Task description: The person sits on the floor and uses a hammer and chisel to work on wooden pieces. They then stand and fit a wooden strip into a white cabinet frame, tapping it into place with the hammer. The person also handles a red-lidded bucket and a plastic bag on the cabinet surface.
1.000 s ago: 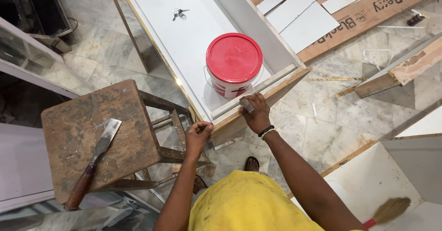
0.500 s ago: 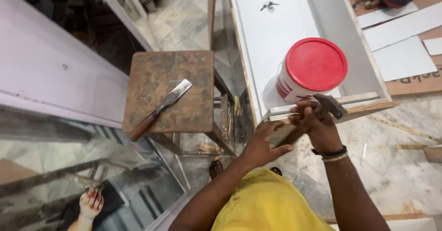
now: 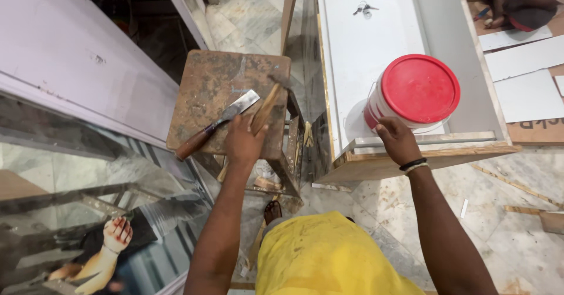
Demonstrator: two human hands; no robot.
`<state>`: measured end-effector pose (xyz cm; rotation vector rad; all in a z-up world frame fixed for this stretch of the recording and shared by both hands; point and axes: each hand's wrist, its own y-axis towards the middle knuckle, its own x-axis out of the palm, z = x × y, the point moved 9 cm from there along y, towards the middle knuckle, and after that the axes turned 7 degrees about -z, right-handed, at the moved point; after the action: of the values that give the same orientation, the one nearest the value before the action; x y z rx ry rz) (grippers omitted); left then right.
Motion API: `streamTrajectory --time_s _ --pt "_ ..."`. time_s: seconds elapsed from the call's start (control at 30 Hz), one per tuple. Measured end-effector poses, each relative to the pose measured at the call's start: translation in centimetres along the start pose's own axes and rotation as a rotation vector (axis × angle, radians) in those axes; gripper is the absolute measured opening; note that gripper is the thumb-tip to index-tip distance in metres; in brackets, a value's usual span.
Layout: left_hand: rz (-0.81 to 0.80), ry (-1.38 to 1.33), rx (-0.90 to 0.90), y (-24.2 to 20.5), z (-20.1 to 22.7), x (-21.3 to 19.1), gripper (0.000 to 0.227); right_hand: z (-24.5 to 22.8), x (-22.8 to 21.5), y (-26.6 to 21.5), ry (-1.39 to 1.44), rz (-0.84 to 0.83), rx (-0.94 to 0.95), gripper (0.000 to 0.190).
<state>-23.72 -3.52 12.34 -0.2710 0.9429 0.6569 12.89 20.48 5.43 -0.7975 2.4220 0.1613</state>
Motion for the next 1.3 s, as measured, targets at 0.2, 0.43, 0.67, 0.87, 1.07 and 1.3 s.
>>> streamTrajectory --time_s 0.2,0.43,0.67,0.87,1.07,1.3 --pt "0.1 -0.021 0.043 -0.2 -2.6 1.9 0.053 0.9 2.3 -1.1 -0.664 0.041 0.006 0.027" --pt "-0.019 0.064 -0.054 0.0 -3.4 3.2 0.054 -0.1 1.8 -0.9 -0.619 0.119 -0.029 0.027" --pt "0.054 -0.053 -0.014 -0.1 -2.3 1.7 0.052 0.2 1.7 -1.1 -0.617 0.183 -0.047 0.025" --pt "0.295 -0.26 0.337 -3.6 7.9 0.8 0.033 0.5 1.4 -0.8 -0.588 0.144 0.016 0.025" --pt "-0.278 -0.579 0.534 -4.2 21.9 11.7 0.037 0.6 0.6 -1.4 -0.414 0.2 -0.001 0.022" --pt "-0.287 -0.288 0.605 -2.4 24.9 23.5 0.052 5.8 -6.1 -1.7 0.245 0.365 0.012 0.012"
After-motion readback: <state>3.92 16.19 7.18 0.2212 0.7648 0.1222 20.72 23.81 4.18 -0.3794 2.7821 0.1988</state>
